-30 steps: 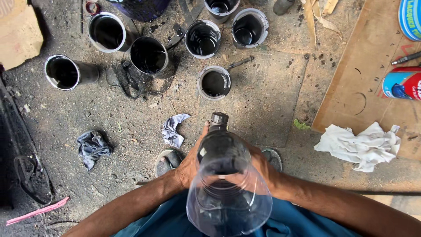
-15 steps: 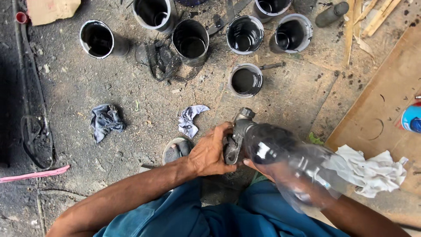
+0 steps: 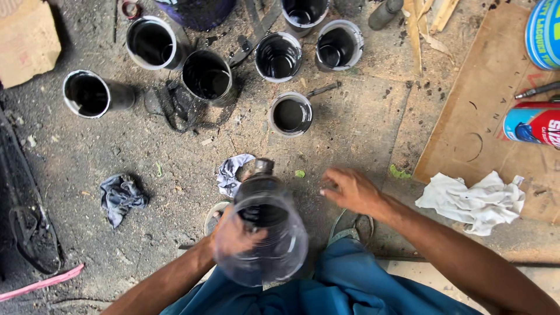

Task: The person pours black paint from a plastic bottle into a small metal can, then stirs the paint with a wooden stick. They dip a paintbrush into the can, stir again, and finally pour the mixed paint into a spray gun container.

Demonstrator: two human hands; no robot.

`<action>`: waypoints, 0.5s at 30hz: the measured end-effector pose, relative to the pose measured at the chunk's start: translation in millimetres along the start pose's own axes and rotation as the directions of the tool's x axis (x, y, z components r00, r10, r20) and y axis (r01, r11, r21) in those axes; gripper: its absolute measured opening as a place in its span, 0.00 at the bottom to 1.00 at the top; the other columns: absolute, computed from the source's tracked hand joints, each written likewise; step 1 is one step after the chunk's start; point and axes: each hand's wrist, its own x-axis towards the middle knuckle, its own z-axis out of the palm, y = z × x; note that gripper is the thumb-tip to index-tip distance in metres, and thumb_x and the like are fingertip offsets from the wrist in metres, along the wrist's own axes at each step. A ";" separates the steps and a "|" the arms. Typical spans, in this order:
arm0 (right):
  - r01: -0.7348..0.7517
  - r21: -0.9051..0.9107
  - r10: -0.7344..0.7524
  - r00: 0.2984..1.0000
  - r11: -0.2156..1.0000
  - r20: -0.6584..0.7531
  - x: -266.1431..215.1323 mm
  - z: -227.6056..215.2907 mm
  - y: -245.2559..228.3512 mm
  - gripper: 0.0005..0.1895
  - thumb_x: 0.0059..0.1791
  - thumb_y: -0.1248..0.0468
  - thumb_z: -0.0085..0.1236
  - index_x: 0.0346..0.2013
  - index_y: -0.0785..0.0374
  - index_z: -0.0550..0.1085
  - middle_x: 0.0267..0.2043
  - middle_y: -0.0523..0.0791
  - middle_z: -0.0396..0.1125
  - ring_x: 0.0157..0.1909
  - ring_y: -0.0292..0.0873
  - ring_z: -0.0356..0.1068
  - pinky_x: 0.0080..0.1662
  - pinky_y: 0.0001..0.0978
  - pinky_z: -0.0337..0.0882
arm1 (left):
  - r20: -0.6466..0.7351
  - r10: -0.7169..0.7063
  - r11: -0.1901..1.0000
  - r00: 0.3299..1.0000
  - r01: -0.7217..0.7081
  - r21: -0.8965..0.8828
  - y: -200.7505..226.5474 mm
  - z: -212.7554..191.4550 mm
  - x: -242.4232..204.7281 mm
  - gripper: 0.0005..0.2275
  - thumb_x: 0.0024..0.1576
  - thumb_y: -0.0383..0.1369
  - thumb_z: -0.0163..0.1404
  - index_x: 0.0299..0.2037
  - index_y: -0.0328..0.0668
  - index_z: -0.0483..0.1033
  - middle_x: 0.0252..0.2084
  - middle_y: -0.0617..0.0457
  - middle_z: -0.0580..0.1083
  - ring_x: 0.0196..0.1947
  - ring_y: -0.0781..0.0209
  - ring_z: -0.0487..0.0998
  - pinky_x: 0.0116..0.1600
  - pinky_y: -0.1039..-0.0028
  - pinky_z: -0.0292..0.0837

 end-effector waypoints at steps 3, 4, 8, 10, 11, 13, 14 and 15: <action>0.081 0.066 -0.070 0.986 0.995 -0.149 23.4 -28.4 1.3 0.13 0.47 0.68 0.63 0.46 0.64 0.74 0.41 0.53 0.74 0.37 0.53 0.78 0.36 0.42 0.77 | -0.053 -0.174 0.944 0.983 0.151 -0.292 -16.9 -7.2 -10.4 0.45 0.45 0.34 0.58 0.71 0.25 0.43 0.60 0.17 0.65 0.56 0.16 0.69 0.59 0.33 0.69; 0.071 -0.034 -0.077 0.965 0.997 -0.251 31.6 -38.2 0.7 0.07 0.50 0.69 0.60 0.43 0.63 0.74 0.40 0.49 0.75 0.32 0.43 0.75 0.31 0.33 0.76 | -0.062 -0.265 0.875 0.962 0.213 -0.434 -21.9 -7.4 -11.7 0.43 0.46 0.33 0.57 0.71 0.25 0.45 0.60 0.18 0.66 0.56 0.18 0.70 0.59 0.35 0.70; 0.050 -0.007 -0.047 0.889 0.999 -0.455 70.7 -77.2 31.0 0.08 0.51 0.73 0.58 0.45 0.65 0.75 0.41 0.51 0.73 0.34 0.46 0.73 0.35 0.34 0.75 | 0.002 -0.519 0.525 0.855 0.320 -0.788 -39.1 -7.8 -8.1 0.37 0.49 0.31 0.56 0.69 0.25 0.52 0.58 0.20 0.69 0.55 0.25 0.73 0.60 0.42 0.72; 0.054 -0.092 -0.092 0.871 0.994 -0.482 91.9 -94.2 46.0 0.09 0.51 0.74 0.58 0.47 0.65 0.75 0.41 0.50 0.71 0.37 0.46 0.72 0.37 0.33 0.74 | 0.047 -0.591 0.369 0.806 0.321 -0.872 -48.3 -11.1 -4.6 0.35 0.50 0.30 0.55 0.68 0.25 0.54 0.58 0.21 0.69 0.55 0.27 0.74 0.60 0.44 0.73; 0.063 -0.173 -0.143 0.852 0.983 -0.503 106.3 -99.9 51.3 0.11 0.52 0.74 0.58 0.48 0.65 0.75 0.42 0.49 0.70 0.39 0.46 0.72 0.39 0.33 0.73 | 0.098 -0.654 0.205 0.750 0.300 -0.932 -53.0 -14.1 -6.3 0.33 0.51 0.30 0.54 0.68 0.25 0.56 0.57 0.22 0.70 0.55 0.29 0.75 0.60 0.47 0.74; 0.088 -0.228 -0.197 0.834 0.970 -0.515 117.9 -111.9 48.6 0.15 0.51 0.72 0.60 0.52 0.63 0.76 0.44 0.51 0.68 0.43 0.53 0.71 0.43 0.42 0.73 | 0.153 -0.710 0.034 0.687 0.250 -0.968 -65.8 -25.7 -18.0 0.32 0.52 0.29 0.54 0.67 0.25 0.59 0.57 0.23 0.71 0.55 0.32 0.76 0.60 0.49 0.75; 0.102 -0.283 -0.245 0.809 0.954 -0.534 123.8 -116.5 47.5 0.19 0.49 0.69 0.61 0.56 0.61 0.76 0.46 0.52 0.65 0.46 0.60 0.71 0.47 0.51 0.73 | 0.224 -0.744 -0.131 0.629 0.191 -0.973 -72.4 -31.3 -25.0 0.30 0.53 0.29 0.53 0.66 0.25 0.61 0.56 0.24 0.72 0.55 0.34 0.77 0.61 0.51 0.76; 0.110 -0.277 -0.246 0.814 0.955 -0.526 128.5 -117.8 48.4 0.19 0.49 0.69 0.61 0.56 0.61 0.76 0.46 0.52 0.65 0.46 0.60 0.71 0.47 0.51 0.73 | 0.221 -0.751 -0.134 0.622 0.183 -0.974 -77.8 -39.8 -26.3 0.30 0.53 0.29 0.53 0.66 0.25 0.61 0.56 0.24 0.72 0.55 0.34 0.77 0.61 0.51 0.76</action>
